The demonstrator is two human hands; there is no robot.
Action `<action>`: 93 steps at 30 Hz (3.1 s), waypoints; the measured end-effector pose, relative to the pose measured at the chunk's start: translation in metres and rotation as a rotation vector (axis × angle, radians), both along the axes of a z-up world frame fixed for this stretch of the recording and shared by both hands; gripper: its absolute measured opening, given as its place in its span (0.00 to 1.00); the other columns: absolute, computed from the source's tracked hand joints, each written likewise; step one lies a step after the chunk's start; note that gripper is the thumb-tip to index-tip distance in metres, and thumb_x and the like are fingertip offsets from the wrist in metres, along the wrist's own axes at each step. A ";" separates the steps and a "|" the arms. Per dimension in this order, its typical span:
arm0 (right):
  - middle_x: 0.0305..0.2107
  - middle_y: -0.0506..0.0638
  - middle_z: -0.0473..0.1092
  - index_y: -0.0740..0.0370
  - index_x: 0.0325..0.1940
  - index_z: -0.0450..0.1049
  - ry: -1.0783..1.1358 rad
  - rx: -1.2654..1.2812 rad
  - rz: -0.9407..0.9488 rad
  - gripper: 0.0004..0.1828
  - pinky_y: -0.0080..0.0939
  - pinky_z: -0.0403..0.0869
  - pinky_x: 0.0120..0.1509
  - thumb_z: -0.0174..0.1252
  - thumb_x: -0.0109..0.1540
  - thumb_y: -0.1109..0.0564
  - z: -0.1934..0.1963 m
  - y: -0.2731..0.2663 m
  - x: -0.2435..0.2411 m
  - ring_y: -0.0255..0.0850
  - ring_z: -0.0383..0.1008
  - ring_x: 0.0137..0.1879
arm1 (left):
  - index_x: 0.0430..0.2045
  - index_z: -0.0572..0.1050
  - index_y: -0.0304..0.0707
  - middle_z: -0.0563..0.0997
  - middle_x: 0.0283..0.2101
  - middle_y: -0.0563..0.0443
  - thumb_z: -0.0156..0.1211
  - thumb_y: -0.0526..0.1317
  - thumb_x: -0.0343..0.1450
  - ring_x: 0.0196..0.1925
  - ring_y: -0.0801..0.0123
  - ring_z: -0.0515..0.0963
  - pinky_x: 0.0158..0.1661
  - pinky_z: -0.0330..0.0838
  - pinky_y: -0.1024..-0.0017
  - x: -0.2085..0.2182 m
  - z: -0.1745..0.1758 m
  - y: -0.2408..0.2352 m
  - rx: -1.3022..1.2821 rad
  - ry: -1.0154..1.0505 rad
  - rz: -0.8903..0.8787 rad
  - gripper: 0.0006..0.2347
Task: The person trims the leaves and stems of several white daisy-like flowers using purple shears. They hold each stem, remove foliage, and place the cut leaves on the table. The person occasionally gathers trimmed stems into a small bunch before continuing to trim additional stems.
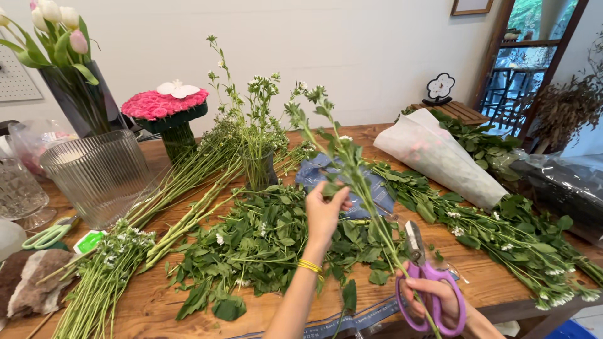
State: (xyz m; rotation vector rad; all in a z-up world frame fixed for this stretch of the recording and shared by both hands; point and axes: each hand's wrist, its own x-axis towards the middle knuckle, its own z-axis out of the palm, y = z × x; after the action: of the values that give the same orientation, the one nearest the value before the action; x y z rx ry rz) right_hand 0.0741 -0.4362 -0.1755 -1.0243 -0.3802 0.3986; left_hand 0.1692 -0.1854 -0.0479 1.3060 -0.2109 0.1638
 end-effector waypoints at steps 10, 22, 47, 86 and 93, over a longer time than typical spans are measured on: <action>0.24 0.62 0.75 0.73 0.50 0.74 -0.064 -0.436 -0.562 0.17 0.46 0.76 0.18 0.64 0.58 0.65 0.023 0.027 -0.001 0.50 0.74 0.17 | 0.27 0.76 0.31 0.80 0.26 0.45 0.61 0.25 0.72 0.17 0.75 0.69 0.18 0.62 0.85 -0.042 -0.021 -0.040 0.305 -0.233 -0.005 0.05; 0.20 0.61 0.74 0.73 0.48 0.75 -0.035 -0.467 -0.677 0.14 0.44 0.72 0.14 0.62 0.60 0.63 0.027 0.018 -0.010 0.47 0.70 0.13 | 0.28 0.75 0.30 0.79 0.27 0.43 0.52 0.15 0.61 0.28 0.64 0.79 0.31 0.78 0.77 -0.072 -0.064 -0.052 0.617 -0.774 0.106 0.12; 0.18 0.55 0.63 0.65 0.47 0.63 -0.023 -0.079 -0.440 0.13 0.36 0.60 0.16 0.55 0.61 0.59 0.028 0.017 -0.002 0.40 0.60 0.14 | 0.31 0.83 0.42 0.86 0.32 0.55 0.59 0.43 0.71 0.27 0.75 0.75 0.26 0.63 0.80 -0.049 -0.038 -0.055 0.479 -0.256 0.051 0.07; 0.21 0.54 0.67 0.67 0.48 0.64 -0.080 0.088 -0.284 0.10 0.34 0.67 0.14 0.51 0.64 0.61 0.016 0.015 0.002 0.37 0.66 0.16 | 0.53 0.73 0.42 0.79 0.53 0.52 0.57 0.34 0.70 0.17 0.84 0.64 0.20 0.65 0.86 -0.042 -0.021 -0.032 0.329 -0.057 -0.104 0.16; 0.19 0.55 0.68 0.68 0.48 0.66 -0.084 -0.014 -0.212 0.13 0.35 0.71 0.14 0.58 0.61 0.64 0.011 0.014 0.001 0.39 0.68 0.14 | 0.51 0.69 0.27 0.81 0.39 0.39 0.54 0.24 0.70 0.22 0.73 0.74 0.25 0.71 0.81 -0.028 -0.037 -0.044 -0.551 0.192 -0.389 0.15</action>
State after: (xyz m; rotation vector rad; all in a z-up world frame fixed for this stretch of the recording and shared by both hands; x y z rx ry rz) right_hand 0.0750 -0.4224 -0.1640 -1.0853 -0.3407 0.1687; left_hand 0.1416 -0.2292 -0.0846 0.7084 -0.2318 -0.2238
